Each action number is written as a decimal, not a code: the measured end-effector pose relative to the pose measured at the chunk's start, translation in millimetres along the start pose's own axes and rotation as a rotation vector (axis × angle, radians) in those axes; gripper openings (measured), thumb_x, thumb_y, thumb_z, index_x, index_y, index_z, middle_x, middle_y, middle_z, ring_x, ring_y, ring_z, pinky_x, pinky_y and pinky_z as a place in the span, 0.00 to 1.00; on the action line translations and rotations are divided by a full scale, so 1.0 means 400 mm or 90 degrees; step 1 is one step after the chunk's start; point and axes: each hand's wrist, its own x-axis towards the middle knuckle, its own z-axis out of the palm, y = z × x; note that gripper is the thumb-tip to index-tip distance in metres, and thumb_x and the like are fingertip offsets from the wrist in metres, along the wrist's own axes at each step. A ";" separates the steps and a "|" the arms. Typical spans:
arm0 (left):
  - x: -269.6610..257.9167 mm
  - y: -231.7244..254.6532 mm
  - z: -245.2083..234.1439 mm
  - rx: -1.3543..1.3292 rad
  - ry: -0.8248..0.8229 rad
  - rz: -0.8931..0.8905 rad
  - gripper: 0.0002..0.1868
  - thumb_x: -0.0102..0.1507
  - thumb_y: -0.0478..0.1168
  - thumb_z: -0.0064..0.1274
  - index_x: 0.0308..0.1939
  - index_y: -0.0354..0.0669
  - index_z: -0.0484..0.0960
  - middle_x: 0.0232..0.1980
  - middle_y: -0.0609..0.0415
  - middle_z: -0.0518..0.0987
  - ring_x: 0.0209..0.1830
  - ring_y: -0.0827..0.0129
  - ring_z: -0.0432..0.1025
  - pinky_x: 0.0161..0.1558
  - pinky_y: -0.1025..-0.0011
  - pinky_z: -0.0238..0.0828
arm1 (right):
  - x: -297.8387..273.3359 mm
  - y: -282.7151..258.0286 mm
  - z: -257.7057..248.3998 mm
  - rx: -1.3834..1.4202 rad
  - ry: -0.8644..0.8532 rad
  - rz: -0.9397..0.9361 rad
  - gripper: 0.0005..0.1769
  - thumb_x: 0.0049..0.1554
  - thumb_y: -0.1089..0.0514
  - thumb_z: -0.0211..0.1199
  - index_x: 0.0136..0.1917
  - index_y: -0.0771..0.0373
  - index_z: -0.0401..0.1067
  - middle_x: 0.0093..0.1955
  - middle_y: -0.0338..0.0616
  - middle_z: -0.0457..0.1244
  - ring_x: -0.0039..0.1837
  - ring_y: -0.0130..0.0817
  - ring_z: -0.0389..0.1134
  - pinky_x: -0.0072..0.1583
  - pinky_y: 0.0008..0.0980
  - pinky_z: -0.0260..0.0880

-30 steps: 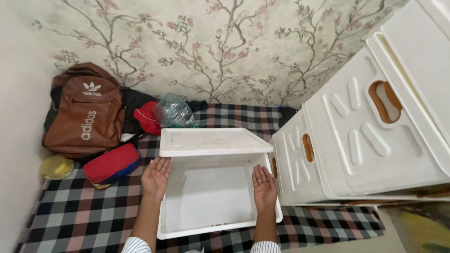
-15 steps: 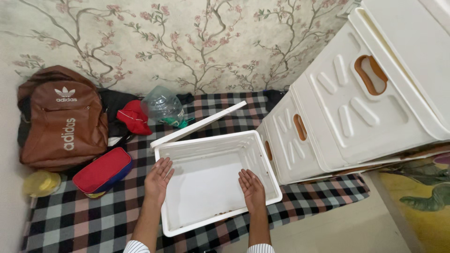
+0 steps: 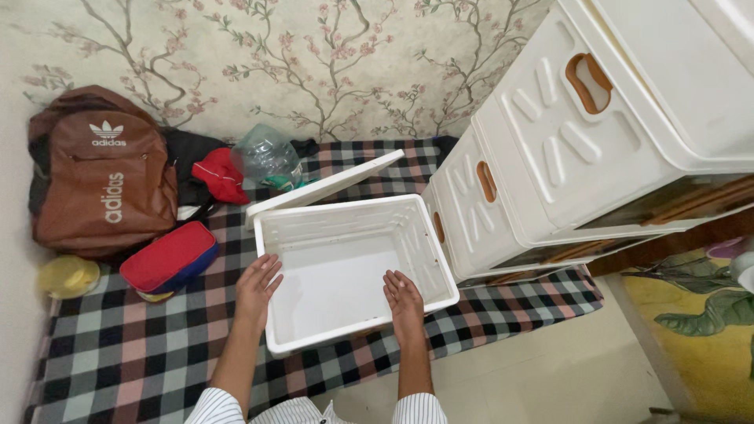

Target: The person unfolds a collapsed white plastic storage box, inserts a mesh screen, attaches a frame, and closes the lid. They then stack the assembled box on top of three similar boxes already arranged on a checkered bench.

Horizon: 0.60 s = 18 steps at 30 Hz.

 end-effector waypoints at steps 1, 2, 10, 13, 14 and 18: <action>-0.013 -0.001 -0.004 -0.007 -0.001 0.016 0.27 0.68 0.38 0.42 0.70 0.30 0.65 0.70 0.39 0.71 0.70 0.54 0.68 0.67 0.58 0.66 | -0.009 0.011 -0.006 0.001 -0.009 0.000 0.27 0.66 0.56 0.48 0.74 0.75 0.57 0.75 0.64 0.57 0.77 0.48 0.59 0.74 0.39 0.58; -0.032 -0.002 -0.008 -0.013 -0.001 0.032 0.26 0.68 0.37 0.41 0.70 0.30 0.64 0.71 0.39 0.71 0.70 0.54 0.68 0.66 0.58 0.67 | -0.021 0.021 -0.013 0.002 -0.018 0.001 0.27 0.66 0.57 0.48 0.73 0.75 0.57 0.75 0.64 0.58 0.77 0.48 0.60 0.75 0.39 0.59; -0.204 0.018 -0.082 0.031 0.075 0.094 0.24 0.69 0.37 0.43 0.68 0.33 0.68 0.68 0.42 0.75 0.67 0.56 0.71 0.65 0.60 0.69 | -0.123 0.081 -0.027 0.009 -0.072 0.033 0.26 0.65 0.57 0.52 0.72 0.74 0.60 0.73 0.62 0.60 0.75 0.48 0.62 0.74 0.40 0.63; -0.251 0.001 -0.103 0.032 0.073 0.088 0.23 0.69 0.39 0.44 0.68 0.33 0.70 0.66 0.43 0.77 0.64 0.59 0.73 0.63 0.61 0.69 | -0.165 0.081 -0.013 -0.008 -0.102 0.034 0.26 0.65 0.57 0.53 0.71 0.73 0.61 0.72 0.60 0.61 0.75 0.47 0.62 0.74 0.40 0.64; -0.265 -0.002 -0.107 0.027 0.070 0.086 0.23 0.69 0.39 0.44 0.67 0.33 0.70 0.65 0.44 0.78 0.64 0.59 0.74 0.63 0.61 0.69 | -0.179 0.078 -0.005 -0.015 -0.108 0.038 0.25 0.64 0.57 0.53 0.71 0.72 0.62 0.71 0.60 0.61 0.74 0.47 0.63 0.73 0.40 0.64; -0.305 -0.012 -0.119 0.061 0.090 0.022 0.21 0.70 0.40 0.44 0.65 0.35 0.71 0.62 0.44 0.79 0.60 0.60 0.76 0.60 0.62 0.72 | -0.229 0.085 0.030 -0.063 -0.097 0.067 0.23 0.64 0.58 0.54 0.69 0.70 0.65 0.69 0.57 0.63 0.72 0.45 0.65 0.70 0.38 0.64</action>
